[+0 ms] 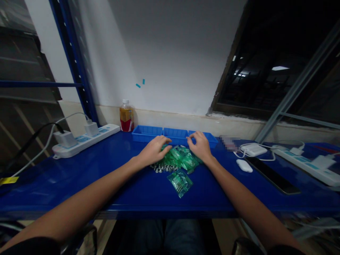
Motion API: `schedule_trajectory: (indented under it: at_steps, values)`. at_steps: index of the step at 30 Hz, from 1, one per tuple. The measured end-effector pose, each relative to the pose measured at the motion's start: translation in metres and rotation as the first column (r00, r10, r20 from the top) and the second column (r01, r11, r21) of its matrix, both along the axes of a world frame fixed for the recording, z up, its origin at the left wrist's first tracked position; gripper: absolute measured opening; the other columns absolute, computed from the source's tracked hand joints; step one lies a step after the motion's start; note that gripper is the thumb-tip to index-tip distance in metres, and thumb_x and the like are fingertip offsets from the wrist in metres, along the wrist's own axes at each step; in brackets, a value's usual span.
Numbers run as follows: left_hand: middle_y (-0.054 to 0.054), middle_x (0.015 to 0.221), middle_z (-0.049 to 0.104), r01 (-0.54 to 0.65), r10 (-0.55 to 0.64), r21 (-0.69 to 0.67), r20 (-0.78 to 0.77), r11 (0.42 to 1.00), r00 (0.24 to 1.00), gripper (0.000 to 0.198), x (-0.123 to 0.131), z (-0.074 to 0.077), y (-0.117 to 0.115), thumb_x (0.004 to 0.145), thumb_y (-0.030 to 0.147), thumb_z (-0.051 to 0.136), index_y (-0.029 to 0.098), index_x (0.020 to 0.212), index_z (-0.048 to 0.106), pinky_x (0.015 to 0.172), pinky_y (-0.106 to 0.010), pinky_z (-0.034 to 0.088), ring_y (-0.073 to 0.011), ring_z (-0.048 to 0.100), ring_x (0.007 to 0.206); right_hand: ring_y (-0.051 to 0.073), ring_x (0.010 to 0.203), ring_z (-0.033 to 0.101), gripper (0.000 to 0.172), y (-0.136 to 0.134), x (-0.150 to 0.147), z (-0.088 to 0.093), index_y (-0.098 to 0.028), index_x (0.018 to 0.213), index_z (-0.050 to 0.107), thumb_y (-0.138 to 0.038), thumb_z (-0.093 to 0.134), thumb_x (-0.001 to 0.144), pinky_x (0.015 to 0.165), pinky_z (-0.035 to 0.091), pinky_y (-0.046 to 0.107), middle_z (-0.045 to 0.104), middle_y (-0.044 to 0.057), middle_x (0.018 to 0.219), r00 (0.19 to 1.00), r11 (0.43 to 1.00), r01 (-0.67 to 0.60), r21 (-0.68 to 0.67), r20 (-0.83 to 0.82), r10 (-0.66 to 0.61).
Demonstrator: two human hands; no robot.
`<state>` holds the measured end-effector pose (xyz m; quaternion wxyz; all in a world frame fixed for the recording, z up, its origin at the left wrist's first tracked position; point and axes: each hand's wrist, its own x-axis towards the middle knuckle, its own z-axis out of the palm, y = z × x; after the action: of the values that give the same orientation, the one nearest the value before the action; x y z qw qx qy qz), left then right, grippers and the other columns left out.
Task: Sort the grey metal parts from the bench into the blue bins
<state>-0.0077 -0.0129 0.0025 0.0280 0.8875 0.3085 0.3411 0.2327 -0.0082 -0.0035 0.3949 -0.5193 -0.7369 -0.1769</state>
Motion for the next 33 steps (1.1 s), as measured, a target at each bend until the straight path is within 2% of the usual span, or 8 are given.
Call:
schedule_trajectory:
  at_steps: [7,16,19,22,24,26,29,33]
  values:
    - [-0.01,0.11,0.061,-0.034,0.016,-0.079,-0.215,0.996,0.976,0.03,-0.001,-0.013,0.007,0.09,0.035,0.043,0.018,0.109,0.059,0.092,-0.04,0.041,-0.0239,0.053,0.104,0.025,0.095,0.051,0.024,0.026,0.056,-0.016,-0.018,0.08,0.064,-0.035,0.047,0.082,0.082,0.036,0.036,0.06,0.01,0.093,0.887,0.883,0.401,-0.244,-0.139,-0.441]
    - [-0.006,0.097,0.064,-0.049,0.028,-0.092,-0.214,0.995,0.976,0.022,-0.001,-0.009,0.006,0.086,0.037,0.05,0.02,0.093,0.061,0.085,-0.036,0.041,-0.0223,0.056,0.094,0.028,0.101,0.049,0.026,0.019,0.044,-0.011,-0.019,0.085,0.068,-0.035,0.047,0.084,0.086,0.032,0.044,0.06,0.011,0.1,0.865,0.837,0.463,-0.29,-0.059,-0.499]
    - [-0.006,0.093,0.064,-0.043,0.022,-0.104,-0.195,0.994,0.981,0.02,0.0,-0.009,0.006,0.085,0.036,0.051,0.019,0.089,0.061,0.083,-0.036,0.041,-0.022,0.056,0.091,0.026,0.098,0.051,0.026,0.014,0.035,-0.006,-0.017,0.086,0.067,-0.035,0.048,0.085,0.084,0.035,0.039,0.06,0.011,0.097,0.922,0.909,0.366,-0.198,-0.06,-0.384]
    - [-0.006,0.094,0.064,-0.035,0.019,-0.096,-0.168,0.995,0.986,0.019,0.001,-0.011,0.006,0.085,0.034,0.05,0.019,0.091,0.06,0.082,-0.036,0.041,-0.0222,0.056,0.091,0.019,0.084,0.055,0.029,0.006,0.017,-0.001,-0.016,0.09,0.066,-0.038,0.047,0.087,0.077,0.039,0.031,0.062,0.008,0.087,0.999,0.974,0.015,-0.227,-0.025,-0.022]
    - [-0.006,0.095,0.064,-0.032,0.017,-0.085,-0.165,0.996,0.986,0.019,0.001,-0.012,0.005,0.086,0.033,0.049,0.02,0.094,0.06,0.081,-0.036,0.04,-0.0225,0.056,0.092,0.018,0.08,0.057,0.032,-0.002,0.001,-0.001,-0.017,0.098,0.065,-0.043,0.05,0.086,0.075,0.04,0.03,0.064,0.006,0.084,0.98,0.929,-0.176,-0.325,0.027,0.195]
    - [-0.006,0.096,0.065,-0.031,0.017,-0.082,-0.171,0.996,0.985,0.019,0.001,-0.012,0.005,0.086,0.032,0.048,0.02,0.094,0.06,0.081,-0.036,0.04,-0.0228,0.056,0.092,0.02,0.085,0.057,0.038,-0.009,-0.013,-0.002,-0.019,0.104,0.063,-0.048,0.055,0.082,0.076,0.04,0.032,0.065,0.006,0.089,0.954,0.887,-0.231,-0.4,0.087,0.288]
    - [-0.005,0.096,0.065,-0.034,0.019,-0.084,-0.175,0.996,0.984,0.019,0.001,-0.012,0.004,0.086,0.031,0.048,0.02,0.096,0.06,0.081,-0.036,0.04,-0.0228,0.056,0.093,0.02,0.086,0.056,0.039,-0.016,-0.024,-0.003,-0.02,0.106,0.063,-0.047,0.061,0.078,0.077,0.04,0.034,0.064,0.007,0.092,0.939,0.861,-0.248,-0.445,0.107,0.326]
    - [-0.005,0.098,0.066,-0.047,0.03,-0.096,-0.181,0.994,0.983,0.02,0.001,-0.011,0.004,0.086,0.032,0.049,0.021,0.098,0.06,0.082,-0.038,0.039,-0.0237,0.056,0.094,0.016,0.075,0.055,0.034,-0.015,-0.024,-0.001,-0.018,0.106,0.062,-0.029,0.064,0.075,0.07,0.042,0.03,0.062,0.003,0.083,0.94,0.804,-0.334,-0.493,-0.107,0.324]
